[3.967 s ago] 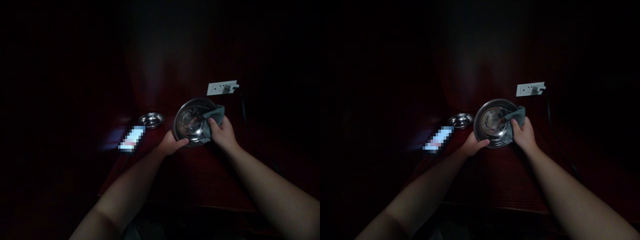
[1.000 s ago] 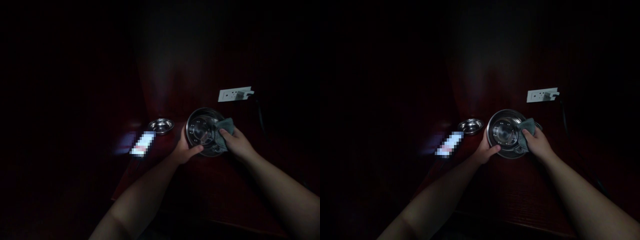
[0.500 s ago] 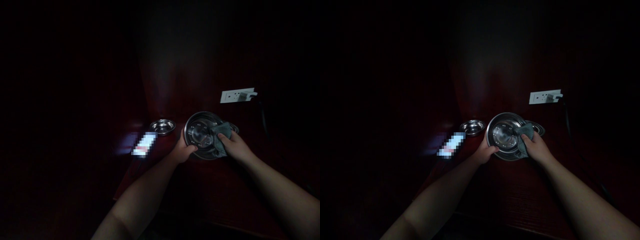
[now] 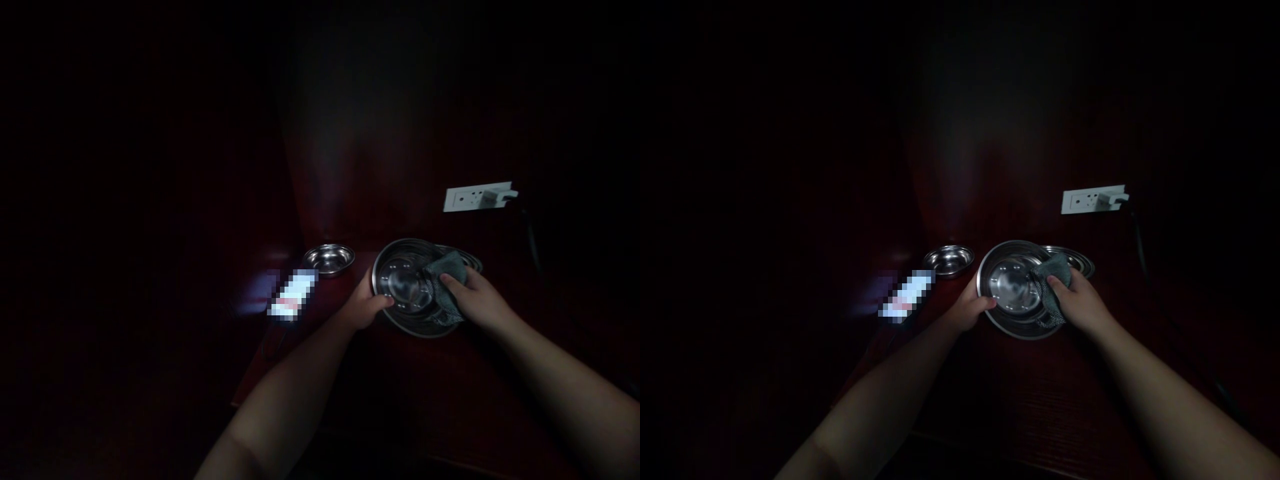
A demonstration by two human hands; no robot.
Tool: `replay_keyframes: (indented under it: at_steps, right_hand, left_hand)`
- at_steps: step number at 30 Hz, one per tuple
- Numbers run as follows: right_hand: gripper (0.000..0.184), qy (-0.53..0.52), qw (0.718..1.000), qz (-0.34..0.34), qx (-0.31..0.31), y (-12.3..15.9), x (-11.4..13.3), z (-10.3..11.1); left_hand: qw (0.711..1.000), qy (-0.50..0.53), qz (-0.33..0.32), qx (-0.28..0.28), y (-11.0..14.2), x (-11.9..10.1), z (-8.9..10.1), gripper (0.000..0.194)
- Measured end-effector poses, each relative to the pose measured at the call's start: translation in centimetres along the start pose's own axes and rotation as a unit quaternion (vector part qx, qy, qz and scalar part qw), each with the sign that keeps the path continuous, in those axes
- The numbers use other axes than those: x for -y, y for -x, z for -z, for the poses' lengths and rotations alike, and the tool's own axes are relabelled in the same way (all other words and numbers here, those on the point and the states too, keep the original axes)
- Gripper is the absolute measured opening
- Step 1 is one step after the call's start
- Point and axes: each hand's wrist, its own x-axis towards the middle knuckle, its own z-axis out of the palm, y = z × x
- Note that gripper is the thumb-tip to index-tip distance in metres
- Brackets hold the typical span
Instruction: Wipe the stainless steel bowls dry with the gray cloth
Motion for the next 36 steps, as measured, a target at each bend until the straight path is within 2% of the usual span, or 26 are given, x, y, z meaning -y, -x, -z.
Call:
replay_keyframes:
  at_steps: [3, 8, 13, 17, 20, 23, 26, 30, 36]
  right_hand:
    - [0.020, 0.006, 0.998, -0.055, 0.034, 0.2, 0.5, -0.1]
    - [0.015, 0.021, 0.996, -0.079, 0.042, 0.7, 1.8, -0.1]
    - [0.018, 0.024, 0.993, -0.103, 0.059, 1.1, 2.4, -0.1]
    - [0.016, -0.035, 0.989, -0.131, 0.064, 1.2, 3.1, -0.2]
    - [0.016, -0.086, 0.986, -0.139, 0.037, 1.1, 3.5, -0.2]
    - [0.017, -0.140, 0.983, -0.116, -0.007, 0.8, 3.5, -0.2]
    - [0.021, -0.166, 0.982, -0.071, -0.053, 0.6, 3.3, 0.0]
    - [0.026, -0.155, 0.983, -0.027, -0.090, 0.6, 2.8, 0.2]
    - [0.034, -0.150, 0.982, 0.001, -0.117, 0.8, 2.9, 0.1]
  left_hand:
    - [1.000, 0.003, 0.006, -0.004, 0.0, -0.1, 0.0, 0.072]
    - [1.000, 0.015, 0.018, -0.003, -0.2, -0.2, 0.3, 0.070]
    - [0.995, 0.030, 0.097, -0.022, 0.0, -0.3, 0.7, 0.059]
    - [0.985, 0.060, 0.146, -0.073, 0.3, 0.5, 0.7, 0.052]
    - [0.969, 0.113, 0.176, -0.130, 0.2, 1.4, 0.6, 0.048]
    - [0.953, 0.161, 0.209, -0.147, 0.0, 1.8, 0.6, 0.037]
    - [0.943, 0.175, 0.246, -0.137, 0.0, 1.5, 0.6, 0.026]
    - [0.931, 0.190, 0.291, -0.109, 0.1, 0.7, 0.3, 0.025]
    - [0.920, 0.204, 0.315, -0.116, 0.2, 0.8, 0.0, 0.027]
